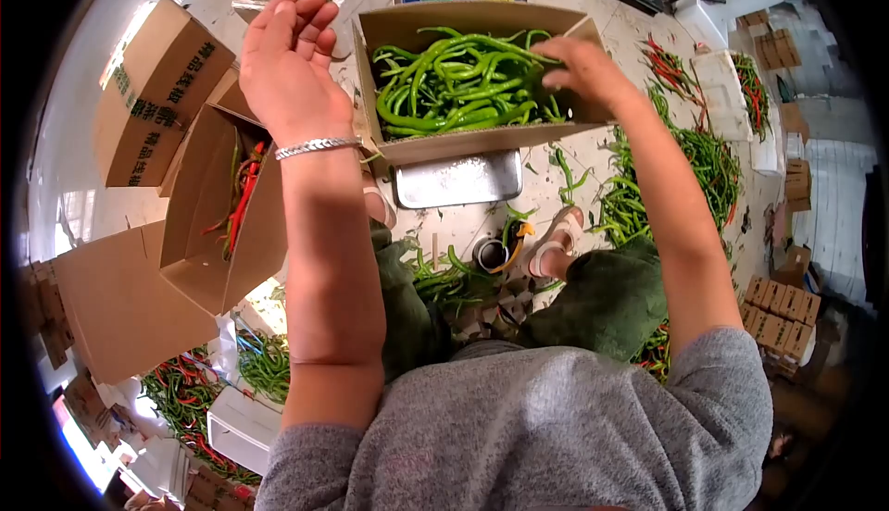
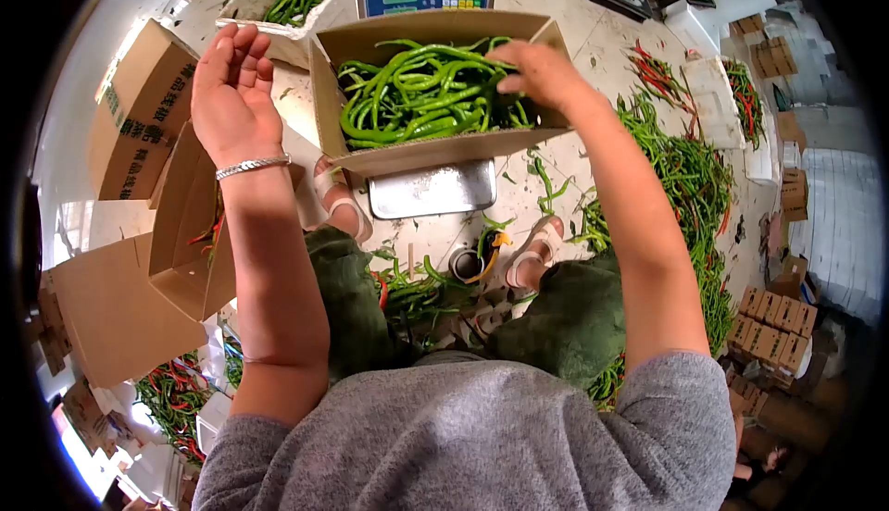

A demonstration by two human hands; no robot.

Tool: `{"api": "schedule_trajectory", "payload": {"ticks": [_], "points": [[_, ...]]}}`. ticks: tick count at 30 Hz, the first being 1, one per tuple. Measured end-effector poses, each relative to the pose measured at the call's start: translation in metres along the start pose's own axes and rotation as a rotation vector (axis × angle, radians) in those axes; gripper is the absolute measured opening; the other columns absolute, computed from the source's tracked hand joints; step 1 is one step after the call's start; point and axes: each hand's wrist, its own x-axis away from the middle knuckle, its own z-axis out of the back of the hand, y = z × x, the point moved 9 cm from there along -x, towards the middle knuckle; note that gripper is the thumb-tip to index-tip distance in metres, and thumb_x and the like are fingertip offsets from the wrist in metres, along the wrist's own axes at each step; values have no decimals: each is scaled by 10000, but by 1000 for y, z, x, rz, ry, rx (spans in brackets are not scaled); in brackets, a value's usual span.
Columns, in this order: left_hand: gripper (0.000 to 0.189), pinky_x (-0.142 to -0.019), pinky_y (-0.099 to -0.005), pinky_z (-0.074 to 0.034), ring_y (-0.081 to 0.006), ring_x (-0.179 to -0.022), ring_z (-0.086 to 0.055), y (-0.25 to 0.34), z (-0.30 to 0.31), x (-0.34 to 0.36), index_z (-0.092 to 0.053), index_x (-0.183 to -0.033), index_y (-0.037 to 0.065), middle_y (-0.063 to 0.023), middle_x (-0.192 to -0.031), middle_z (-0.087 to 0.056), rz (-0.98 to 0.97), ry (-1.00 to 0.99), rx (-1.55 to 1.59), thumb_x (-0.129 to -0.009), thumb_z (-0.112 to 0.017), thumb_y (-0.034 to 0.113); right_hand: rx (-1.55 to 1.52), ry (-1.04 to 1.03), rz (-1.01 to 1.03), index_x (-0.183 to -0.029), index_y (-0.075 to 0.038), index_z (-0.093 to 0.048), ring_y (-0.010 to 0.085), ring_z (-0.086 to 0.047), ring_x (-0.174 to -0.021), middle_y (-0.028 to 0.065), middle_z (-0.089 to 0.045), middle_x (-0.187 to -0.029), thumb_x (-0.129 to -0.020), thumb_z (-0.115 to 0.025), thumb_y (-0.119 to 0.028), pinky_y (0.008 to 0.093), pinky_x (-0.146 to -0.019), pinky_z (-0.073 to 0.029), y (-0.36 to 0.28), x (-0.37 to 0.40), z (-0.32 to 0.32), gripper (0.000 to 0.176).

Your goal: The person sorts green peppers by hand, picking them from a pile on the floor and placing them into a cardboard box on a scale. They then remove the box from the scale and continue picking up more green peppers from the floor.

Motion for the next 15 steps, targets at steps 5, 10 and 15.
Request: {"api": "schedule_trajectory", "payload": {"ticks": [5,10,15], "points": [[229,-726,-300,-473,-240,-842,-595,-19,5,-35,-547,-1035,-73,-151,-945,-626,-16,-144,-98,-863,-499,70,-255,112,-140,-1003,-12,-628,124,-594,-798,39,-655,-846,-810,-619,-135,277,-715,-474,-12,30,72,229],[241,-789,-333,-485,-319,-984,-569,-35,-27,-24,-546,-1013,-140,-247,-1048,-585,-17,-202,-119,-876,-465,42,-601,294,-511,-978,1,-616,144,-597,-745,81,-638,-864,-839,-601,-143,259,-639,-488,80,131,68,201],[283,-801,-314,-476,-283,-987,-576,-95,-88,1,-547,-1074,-122,-218,-1081,-590,341,-747,-71,-897,-470,85,-514,51,-955,-958,-119,-649,80,-568,-781,-20,-637,-845,-828,-623,-321,230,-625,-421,196,296,-63,242]]}}
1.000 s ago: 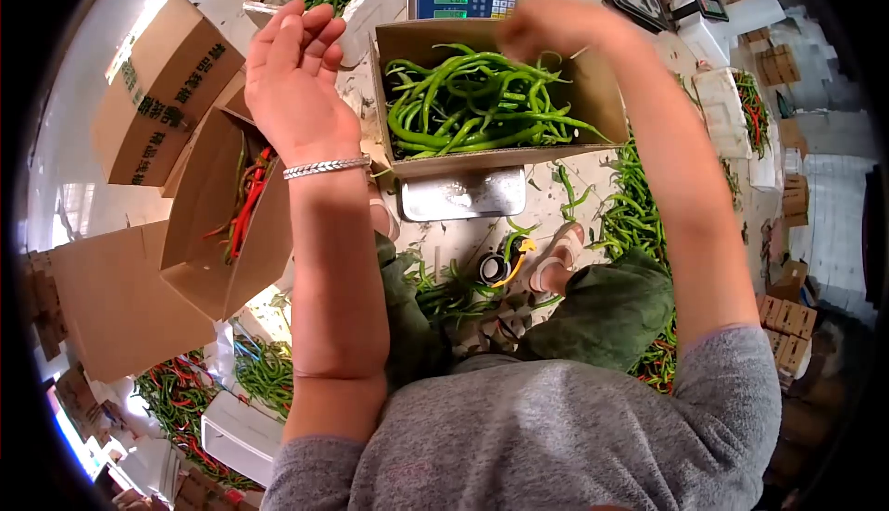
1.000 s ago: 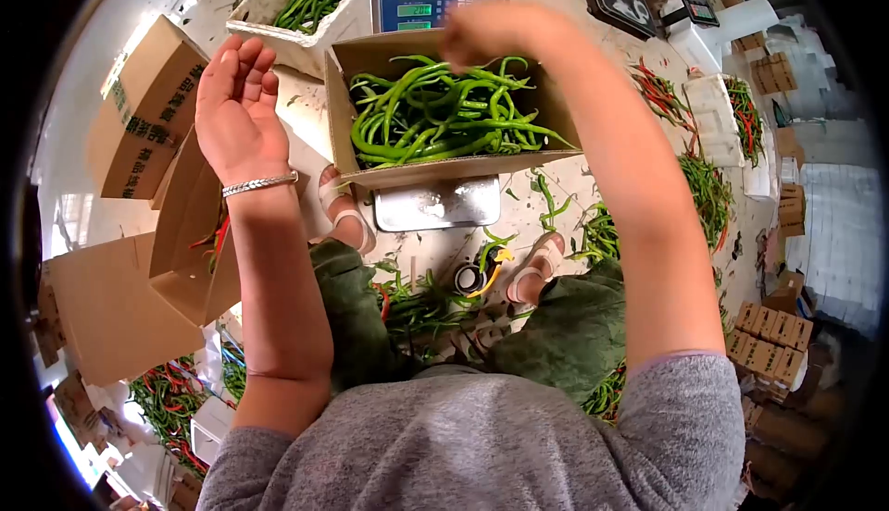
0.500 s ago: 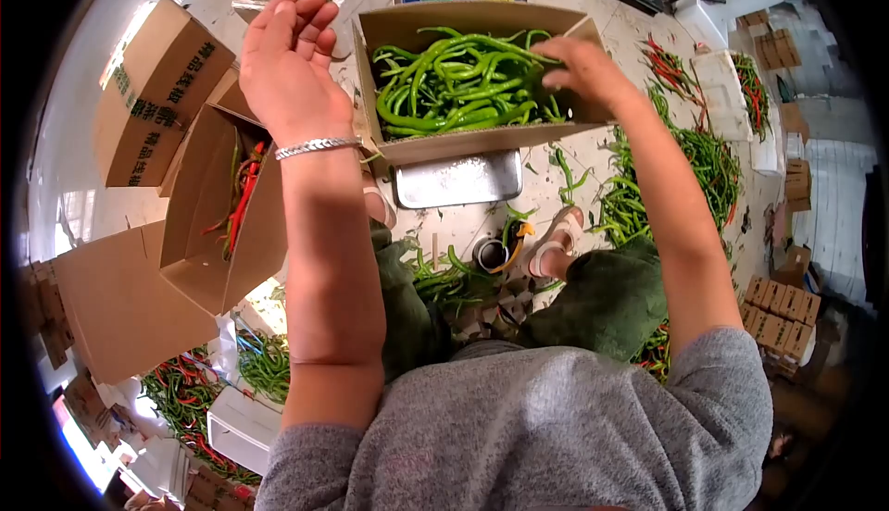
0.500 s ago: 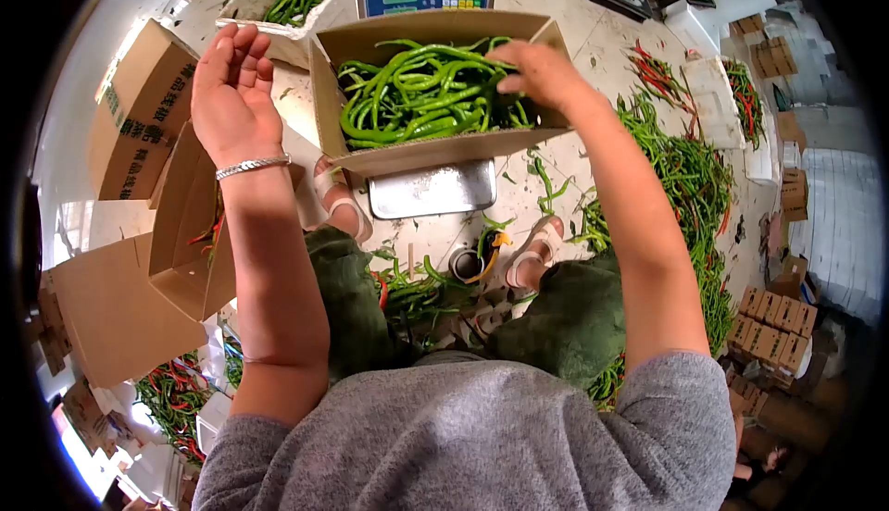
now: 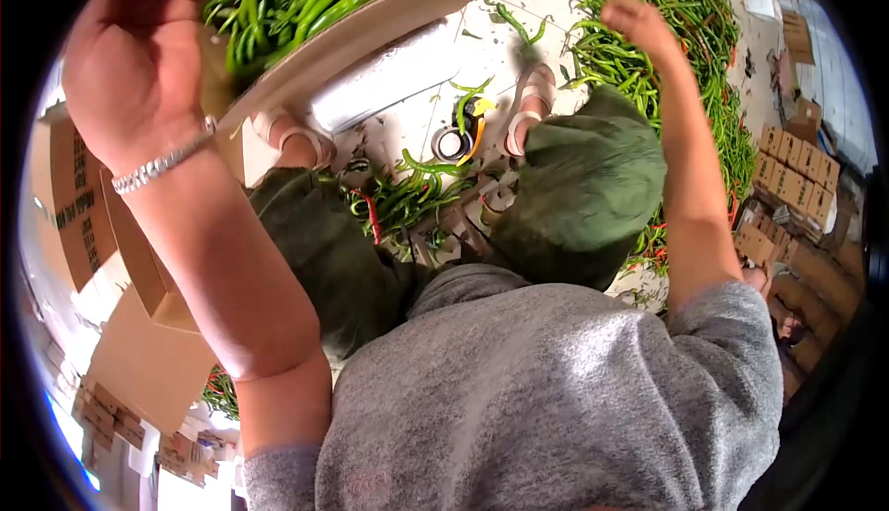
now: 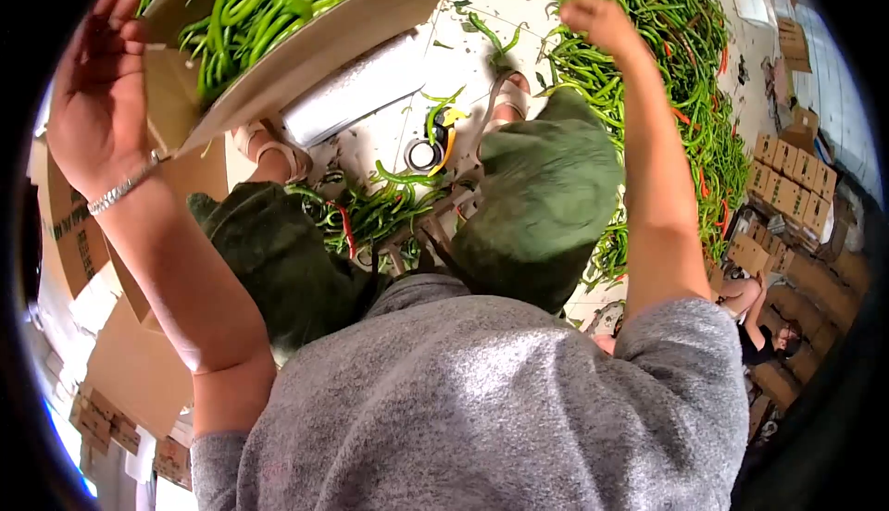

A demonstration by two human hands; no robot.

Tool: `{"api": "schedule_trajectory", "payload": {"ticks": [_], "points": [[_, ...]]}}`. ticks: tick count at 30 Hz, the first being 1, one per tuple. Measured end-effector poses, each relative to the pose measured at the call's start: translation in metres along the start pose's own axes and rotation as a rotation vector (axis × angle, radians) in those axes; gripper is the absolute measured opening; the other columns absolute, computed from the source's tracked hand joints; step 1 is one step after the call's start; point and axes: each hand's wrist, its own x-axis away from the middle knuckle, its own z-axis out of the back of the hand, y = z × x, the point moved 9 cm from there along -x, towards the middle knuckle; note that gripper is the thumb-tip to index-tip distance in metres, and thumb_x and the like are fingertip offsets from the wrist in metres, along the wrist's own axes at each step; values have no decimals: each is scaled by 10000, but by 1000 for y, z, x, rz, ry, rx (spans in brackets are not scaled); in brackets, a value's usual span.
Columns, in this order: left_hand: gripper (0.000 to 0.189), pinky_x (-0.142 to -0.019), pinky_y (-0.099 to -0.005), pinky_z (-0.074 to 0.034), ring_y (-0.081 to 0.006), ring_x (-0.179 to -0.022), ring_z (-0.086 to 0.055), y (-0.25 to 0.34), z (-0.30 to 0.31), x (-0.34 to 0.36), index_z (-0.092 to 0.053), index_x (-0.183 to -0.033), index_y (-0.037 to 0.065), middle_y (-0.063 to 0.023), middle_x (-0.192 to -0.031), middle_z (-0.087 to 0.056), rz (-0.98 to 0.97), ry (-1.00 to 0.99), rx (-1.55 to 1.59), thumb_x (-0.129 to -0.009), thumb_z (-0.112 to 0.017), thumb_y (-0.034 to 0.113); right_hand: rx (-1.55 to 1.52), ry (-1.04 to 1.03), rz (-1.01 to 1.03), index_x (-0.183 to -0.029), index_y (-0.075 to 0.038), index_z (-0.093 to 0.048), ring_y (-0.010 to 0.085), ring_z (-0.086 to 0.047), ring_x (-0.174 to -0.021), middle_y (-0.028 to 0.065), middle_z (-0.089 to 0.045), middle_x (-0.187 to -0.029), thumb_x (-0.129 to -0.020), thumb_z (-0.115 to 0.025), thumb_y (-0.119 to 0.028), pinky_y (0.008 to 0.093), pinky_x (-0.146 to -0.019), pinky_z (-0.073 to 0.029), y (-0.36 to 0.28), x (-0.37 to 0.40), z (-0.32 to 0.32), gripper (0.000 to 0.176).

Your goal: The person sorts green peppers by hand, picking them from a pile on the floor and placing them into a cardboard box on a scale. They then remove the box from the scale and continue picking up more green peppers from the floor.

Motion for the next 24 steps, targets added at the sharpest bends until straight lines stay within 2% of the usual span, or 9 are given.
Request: {"api": "schedule_trajectory", "payload": {"ticks": [2,6,9,12,14,16,18,19,24], "points": [[291,-807,-293,-468,-230,-946,-593,-37,-61,16,-546,-1104,-91,-171,-1050,-610,198,-189,27,-911,-458,108,-89,-63,-204,-986,-93,-641,99,-576,-762,-10,-641,-850,-821,-647,-238,258,-639,-451,65,19,-33,220],[284,-705,-242,-467,-155,-763,-599,-101,-146,50,-558,-1061,-46,-99,-831,-627,449,-340,-321,-905,-459,169,-162,-198,-50,-956,-71,-632,109,-594,-752,27,-647,-854,-776,-661,-126,252,-608,-459,117,19,-117,191],[259,-610,-270,-483,-165,-647,-590,-142,-157,67,-561,-1031,-39,-118,-789,-622,621,-393,-609,-882,-444,137,-48,-332,212,-1000,-34,-604,168,-610,-830,60,-632,-878,-744,-642,-27,299,-705,-483,109,3,-188,259],[217,-653,-238,-447,-111,-773,-592,-174,-159,80,-593,-1053,21,-42,-835,-648,704,-564,-824,-859,-546,108,320,-417,445,-1061,-50,-571,266,-565,-991,83,-602,-1002,-720,-634,-32,358,-801,-472,67,-2,-232,347],[274,-718,-258,-457,-177,-816,-599,-193,-162,90,-562,-1088,-16,-115,-887,-633,870,-693,-967,-820,-529,26,503,-371,683,-1086,-75,-532,271,-505,-1064,104,-546,-1091,-768,-591,-92,369,-877,-427,72,-14,-274,323],[311,-773,-315,-466,-234,-876,-615,-208,-167,99,-550,-1107,-37,-148,-917,-636,781,-964,-1134,-800,-510,-2,489,-270,1046,-932,-66,-524,256,-509,-881,74,-520,-872,-745,-564,-127,372,-787,-421,48,-7,-290,200],[353,-793,-331,-466,-262,-899,-616,-226,-171,108,-537,-1130,-40,-161,-949,-637,888,-1030,-1094,-779,-526,1,790,-382,860,-991,-61,-510,209,-489,-1079,55,-548,-1057,-863,-449,-168,363,-874,-394,68,-15,-332,177],[361,-793,-333,-466,-274,-897,-614,-234,-173,110,-533,-1137,-39,-167,-956,-636,894,-1046,-1077,-779,-526,7,800,-263,878,-932,-77,-501,191,-555,-967,65,-573,-967,-868,-448,-170,375,-786,-436,64,-16,-332,125],[356,-810,-337,-454,-296,-897,-608,-255,-183,114,-539,-1141,-34,-170,-971,-633,843,-1097,-1031,-795,-549,51,448,-391,476,-967,-64,-476,238,-602,-746,96,-592,-837,-866,-439,-136,364,-640,-480,102,-47,-306,130]]}}
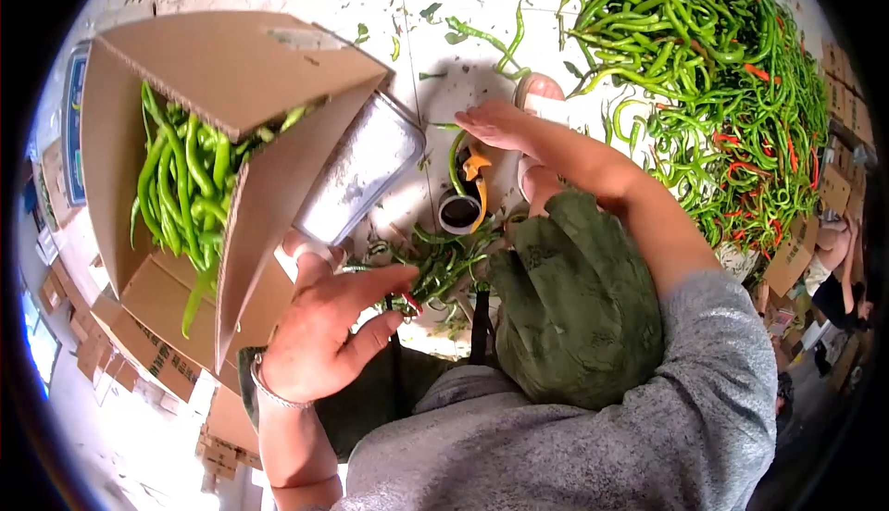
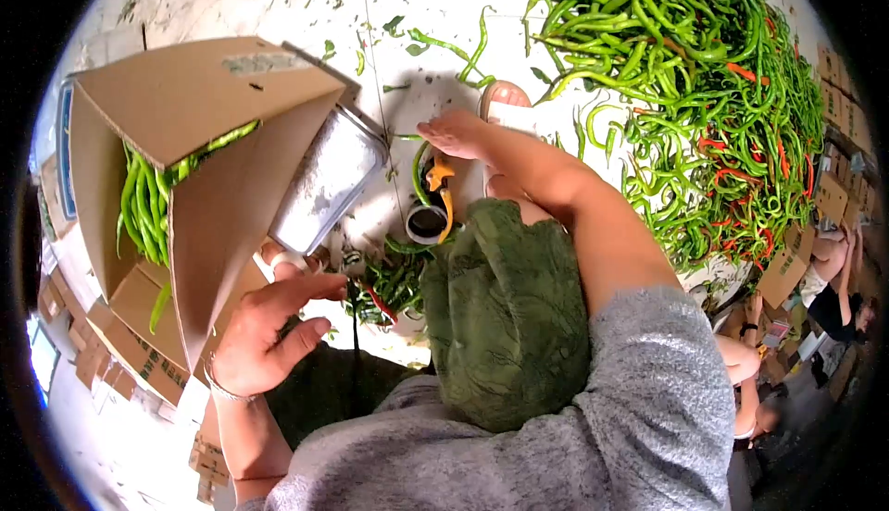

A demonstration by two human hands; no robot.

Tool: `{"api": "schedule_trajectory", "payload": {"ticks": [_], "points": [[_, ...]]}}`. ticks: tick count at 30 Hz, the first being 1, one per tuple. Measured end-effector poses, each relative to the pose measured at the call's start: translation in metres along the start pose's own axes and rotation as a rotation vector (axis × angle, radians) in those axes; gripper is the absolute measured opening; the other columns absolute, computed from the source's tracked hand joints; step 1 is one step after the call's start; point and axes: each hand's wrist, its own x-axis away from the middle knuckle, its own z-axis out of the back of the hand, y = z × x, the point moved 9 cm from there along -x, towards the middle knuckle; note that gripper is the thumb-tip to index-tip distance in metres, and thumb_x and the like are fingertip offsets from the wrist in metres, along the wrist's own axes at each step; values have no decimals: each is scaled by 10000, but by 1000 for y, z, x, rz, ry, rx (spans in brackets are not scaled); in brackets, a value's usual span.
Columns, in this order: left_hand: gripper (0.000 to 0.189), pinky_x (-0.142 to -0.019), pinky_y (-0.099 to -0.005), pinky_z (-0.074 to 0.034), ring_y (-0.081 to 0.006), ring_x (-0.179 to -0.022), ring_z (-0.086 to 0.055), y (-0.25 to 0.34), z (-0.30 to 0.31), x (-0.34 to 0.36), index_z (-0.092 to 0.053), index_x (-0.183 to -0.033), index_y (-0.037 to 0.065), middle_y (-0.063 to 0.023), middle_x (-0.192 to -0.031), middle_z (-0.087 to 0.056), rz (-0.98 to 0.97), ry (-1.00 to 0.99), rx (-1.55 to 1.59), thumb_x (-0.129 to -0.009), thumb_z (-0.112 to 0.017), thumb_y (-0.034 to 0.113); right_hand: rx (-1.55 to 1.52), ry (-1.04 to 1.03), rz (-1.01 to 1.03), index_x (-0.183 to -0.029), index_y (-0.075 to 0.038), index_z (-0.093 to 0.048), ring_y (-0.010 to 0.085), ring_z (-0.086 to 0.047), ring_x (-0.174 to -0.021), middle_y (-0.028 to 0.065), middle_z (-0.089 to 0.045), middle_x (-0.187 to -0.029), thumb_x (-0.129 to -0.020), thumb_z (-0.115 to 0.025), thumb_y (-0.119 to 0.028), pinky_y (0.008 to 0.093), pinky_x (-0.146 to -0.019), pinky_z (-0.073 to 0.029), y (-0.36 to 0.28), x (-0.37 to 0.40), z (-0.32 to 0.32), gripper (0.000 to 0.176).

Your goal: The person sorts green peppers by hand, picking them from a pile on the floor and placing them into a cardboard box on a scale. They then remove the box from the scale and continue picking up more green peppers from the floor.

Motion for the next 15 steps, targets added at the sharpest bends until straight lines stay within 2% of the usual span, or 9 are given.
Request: {"api": "schedule_trajectory", "payload": {"ticks": [2,3,4,6,10,12,13,15], "points": [[342,-808,-328,-451,-303,-891,-605,6,4,-1,-558,-1118,-35,-170,-981,-630,11,-16,-21,-809,-576,110,-187,109,-144,-966,-46,-455,274,-602,-697,102,-606,-812,-864,-436,-122,355,-604,-489,34,18,8,129],[338,-813,-331,-419,-288,-869,-600,9,7,-1,-569,-1115,-5,-139,-982,-637,0,24,15,-801,-592,118,67,588,31,-963,-34,-446,301,-599,-694,144,-618,-862,-876,-432,-147,364,-620,-493,32,40,42,144],[335,-818,-334,-387,-273,-848,-596,11,9,-1,-580,-1112,25,-108,-983,-645,-11,65,51,-794,-608,126,-22,491,-187,-957,-38,-436,296,-600,-723,156,-609,-893,-881,-446,-178,383,-626,-486,67,41,26,160],[351,-786,-332,-433,-285,-848,-604,11,10,0,-568,-1108,-19,-143,-969,-636,-60,59,38,-825,-590,187,-202,283,-616,-946,-46,-416,287,-603,-781,180,-590,-955,-891,-473,-241,423,-638,-473,100,67,61,211],[384,-754,-328,-456,-288,-818,-603,11,9,-1,-566,-1100,-40,-158,-932,-630,-61,47,-3,-842,-590,244,-236,350,-745,-1028,-17,-454,297,-572,-901,159,-571,-943,-845,-560,-313,431,-712,-470,129,72,69,364],[339,-787,-332,-420,-282,-836,-588,10,10,-2,-581,-1100,-4,-130,-967,-638,-13,46,-11,-814,-613,175,-147,453,-791,-1044,-23,-445,310,-541,-985,152,-556,-974,-797,-623,-380,434,-748,-460,131,69,80,469],[328,-804,-334,-401,-279,-846,-581,9,10,-1,-588,-1099,15,-117,-984,-642,14,45,-16,-799,-624,141,-195,435,-818,-1106,-28,-415,328,-504,-1038,171,-520,-1055,-713,-686,-470,428,-810,-445,138,67,80,650],[335,-807,-334,-402,-281,-861,-580,9,11,0,-585,-1104,16,-119,-982,-641,26,56,37,-801,-627,153,-299,428,-889,-1169,-34,-383,319,-495,-1042,170,-499,-1079,-694,-693,-497,431,-827,-439,146,64,86,732]]}}
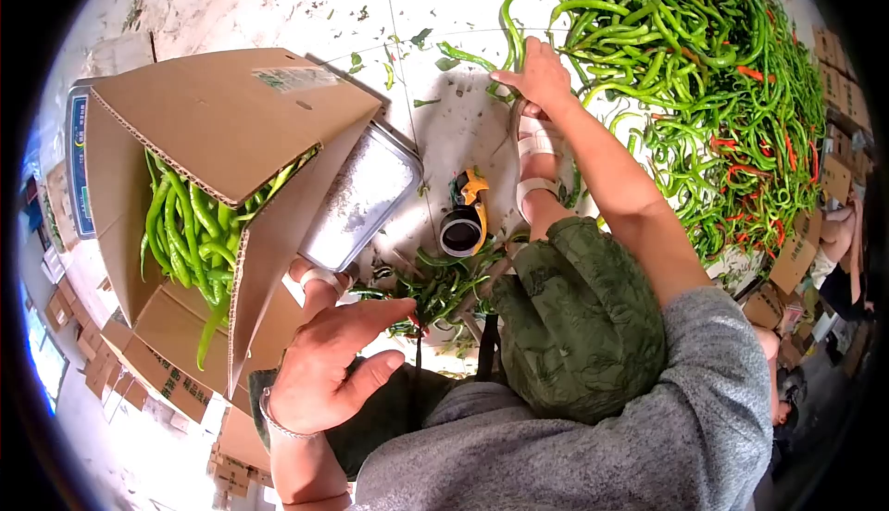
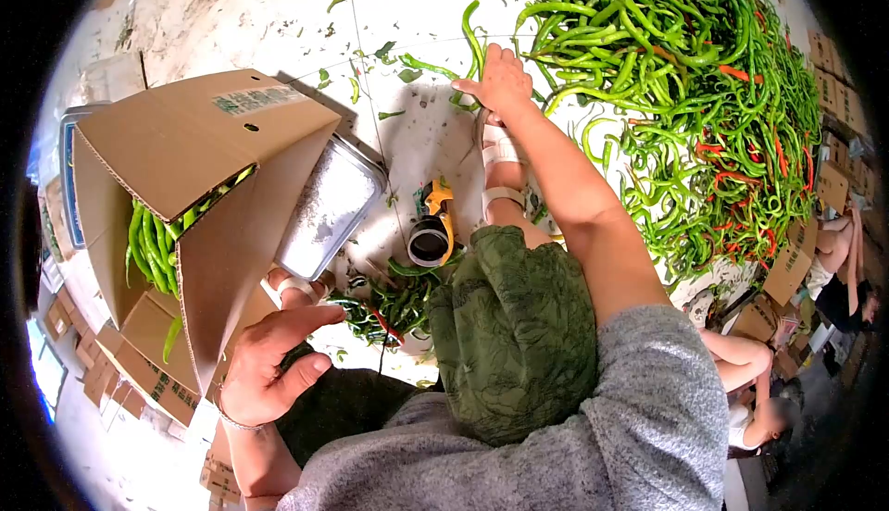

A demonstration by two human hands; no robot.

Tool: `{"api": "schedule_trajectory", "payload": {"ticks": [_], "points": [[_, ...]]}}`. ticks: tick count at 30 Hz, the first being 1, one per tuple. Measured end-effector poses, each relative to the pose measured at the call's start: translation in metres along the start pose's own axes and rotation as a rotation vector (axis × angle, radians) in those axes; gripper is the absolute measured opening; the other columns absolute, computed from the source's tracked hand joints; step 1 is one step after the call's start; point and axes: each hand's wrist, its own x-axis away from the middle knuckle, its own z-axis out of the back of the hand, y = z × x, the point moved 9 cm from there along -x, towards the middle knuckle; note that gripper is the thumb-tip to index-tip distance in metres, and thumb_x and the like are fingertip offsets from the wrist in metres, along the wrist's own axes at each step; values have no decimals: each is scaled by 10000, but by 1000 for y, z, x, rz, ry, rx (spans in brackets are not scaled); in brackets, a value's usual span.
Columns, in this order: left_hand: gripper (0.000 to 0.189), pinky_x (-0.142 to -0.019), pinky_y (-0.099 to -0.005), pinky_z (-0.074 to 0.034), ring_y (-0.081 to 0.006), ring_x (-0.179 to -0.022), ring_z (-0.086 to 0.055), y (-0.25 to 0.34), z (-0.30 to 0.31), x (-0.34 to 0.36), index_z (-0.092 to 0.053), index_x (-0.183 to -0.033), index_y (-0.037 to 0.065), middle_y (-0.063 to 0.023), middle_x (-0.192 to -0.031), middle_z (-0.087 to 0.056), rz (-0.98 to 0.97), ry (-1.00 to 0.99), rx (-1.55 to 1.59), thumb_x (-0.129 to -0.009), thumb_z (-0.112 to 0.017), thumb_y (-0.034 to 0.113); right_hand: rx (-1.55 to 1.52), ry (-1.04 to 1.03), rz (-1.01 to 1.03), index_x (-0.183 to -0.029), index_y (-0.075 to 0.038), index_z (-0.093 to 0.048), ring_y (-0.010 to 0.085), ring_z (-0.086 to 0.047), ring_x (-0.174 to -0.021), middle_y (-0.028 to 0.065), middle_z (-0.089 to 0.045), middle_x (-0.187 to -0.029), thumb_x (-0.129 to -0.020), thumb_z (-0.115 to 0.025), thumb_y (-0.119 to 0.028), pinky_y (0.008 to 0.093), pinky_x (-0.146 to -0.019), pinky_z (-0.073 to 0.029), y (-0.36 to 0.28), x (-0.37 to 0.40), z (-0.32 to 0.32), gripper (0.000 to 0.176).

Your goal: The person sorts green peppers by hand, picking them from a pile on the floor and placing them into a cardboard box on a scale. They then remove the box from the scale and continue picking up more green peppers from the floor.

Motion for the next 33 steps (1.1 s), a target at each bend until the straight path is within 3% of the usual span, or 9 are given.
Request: {"api": "schedule_trajectory", "payload": {"ticks": [5,10,18,22,24,27,29,31,33], "points": [[353,-836,-348,-407,-289,-906,-584,-1,0,4,-569,-1125,23,-124,-1014,-628,-10,18,-2,-802,-626,154,-107,25,-141,-1300,-107,-286,376,-455,-1047,202,-383,-1162,-651,-750,-460,447,-840,-433,-12,-5,-11,872],[376,-832,-341,-407,-291,-898,-585,7,-1,5,-565,-1109,15,-122,-978,-625,-59,35,-62,-752,-636,110,-66,-1,18,-1243,-179,-320,381,-472,-1001,203,-370,-1104,-821,-580,-150,451,-789,-463,-45,7,-25,496],[380,-836,-361,-417,-285,-941,-576,4,-5,10,-563,-1105,37,-119,-1041,-605,-38,89,-302,-748,-633,149,-148,86,-17,-1118,-55,-351,434,-566,-810,262,-390,-1078,-809,-423,-13,455,-721,-494,-19,-21,-34,320],[403,-869,-383,-425,-290,-1003,-555,2,-11,21,-562,-1131,66,-122,-1104,-574,-47,92,-391,-751,-628,185,-480,269,181,-1083,26,-397,446,-466,-962,295,-462,-1023,-831,-429,-90,477,-868,-386,-10,-9,-5,279],[419,-867,-382,-411,-285,-998,-549,2,-13,31,-548,-1139,82,-118,-1075,-572,-82,113,-431,-745,-634,196,-236,433,454,-1056,25,-473,425,-443,-997,274,-459,-1091,-823,-463,-118,459,-889,-369,10,-8,-15,274],[388,-814,-367,-404,-247,-938,-545,-3,-24,49,-544,-1098,109,-81,-952,-563,-162,210,-602,-737,-633,221,44,517,431,-1098,-31,-567,446,-370,-1208,286,-408,-1297,-801,-556,-156,461,-1020,-300,39,23,36,322],[326,-762,-343,-392,-202,-891,-543,0,-31,65,-549,-1041,133,-48,-871,-546,-182,266,-731,-737,-614,232,-973,345,102,-1297,-36,-407,286,-472,-1148,185,-481,-1255,-896,-510,-236,368,-953,-377,19,80,109,460],[294,-741,-342,-390,-194,-868,-549,1,-39,76,-552,-1020,137,-38,-860,-551,-207,297,-737,-748,-600,238,-1134,294,166,-1346,0,-326,181,-528,-933,133,-502,-1153,-910,-480,-245,303,-766,-457,-21,133,171,524],[265,-726,-347,-392,-195,-847,-558,7,-43,83,-554,-1000,139,-35,-851,-558,-214,297,-779,-759,-584,245,-1107,82,296,-1296,-22,-382,84,-496,-681,52,-512,-999,-914,-477,-236,211,-530,-405,-79,185,229,449]]}}
